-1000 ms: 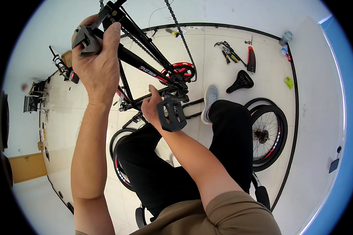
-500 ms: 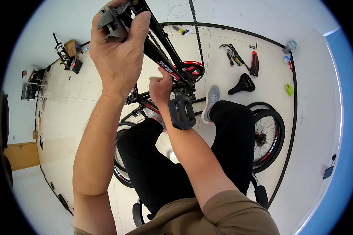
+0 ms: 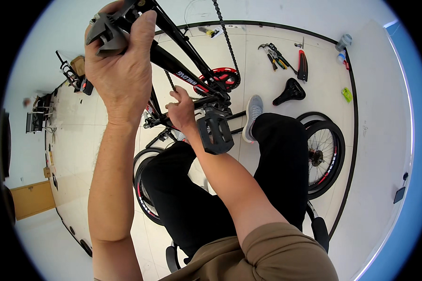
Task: The person adjusts the bicycle chain and crankset using a wrench and their hands. They rotate the crank arm and pedal to check chain alignment and tension while seated in a workshop.
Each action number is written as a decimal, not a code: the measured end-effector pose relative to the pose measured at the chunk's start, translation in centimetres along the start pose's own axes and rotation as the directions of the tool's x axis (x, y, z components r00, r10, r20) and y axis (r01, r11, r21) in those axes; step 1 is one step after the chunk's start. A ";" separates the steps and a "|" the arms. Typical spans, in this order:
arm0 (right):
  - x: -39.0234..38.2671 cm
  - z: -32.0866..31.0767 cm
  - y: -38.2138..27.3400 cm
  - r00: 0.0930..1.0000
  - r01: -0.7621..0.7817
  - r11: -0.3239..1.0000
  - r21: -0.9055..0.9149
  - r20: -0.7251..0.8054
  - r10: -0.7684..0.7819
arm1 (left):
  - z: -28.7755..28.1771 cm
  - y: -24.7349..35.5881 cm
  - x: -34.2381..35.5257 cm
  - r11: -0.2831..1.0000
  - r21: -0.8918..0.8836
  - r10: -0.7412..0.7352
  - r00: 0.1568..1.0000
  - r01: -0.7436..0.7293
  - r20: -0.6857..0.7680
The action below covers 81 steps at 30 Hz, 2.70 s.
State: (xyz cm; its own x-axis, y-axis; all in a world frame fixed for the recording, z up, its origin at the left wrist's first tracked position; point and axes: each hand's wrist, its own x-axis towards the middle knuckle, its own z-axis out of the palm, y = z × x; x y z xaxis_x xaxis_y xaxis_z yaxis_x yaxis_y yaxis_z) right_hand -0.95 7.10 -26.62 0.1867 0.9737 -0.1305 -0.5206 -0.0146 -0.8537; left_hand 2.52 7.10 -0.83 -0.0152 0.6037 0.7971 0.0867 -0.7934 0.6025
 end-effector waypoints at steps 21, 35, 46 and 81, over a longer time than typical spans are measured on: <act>-1.8 -1.5 0.5 0.988 0.067 0.924 -0.377 -0.107 -0.115 | -1.2 1.9 0.5 0.946 0.289 -0.163 0.986 0.146 0.034; -2.8 -0.8 -1.5 0.990 0.013 0.944 -0.329 -0.127 -0.058 | -1.3 1.2 0.5 0.959 0.218 -0.183 0.983 0.178 0.000; -2.9 -0.6 -1.6 0.992 0.025 0.958 -0.284 -0.108 -0.058 | -1.3 1.5 0.6 0.946 0.286 -0.164 0.986 0.155 0.009; -3.8 0.4 -0.2 0.985 0.046 0.904 -0.425 -0.133 -0.113 | -1.5 1.5 0.4 0.946 0.286 -0.170 0.985 0.153 0.033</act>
State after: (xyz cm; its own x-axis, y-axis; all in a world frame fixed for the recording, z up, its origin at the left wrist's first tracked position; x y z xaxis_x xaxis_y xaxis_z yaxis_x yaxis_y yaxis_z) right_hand -1.90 3.49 -25.80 0.3538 0.9300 -0.0991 -0.1078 -0.0647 -0.9921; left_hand 1.17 6.00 0.48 0.0035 0.7319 0.6814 0.3646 -0.6354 0.6806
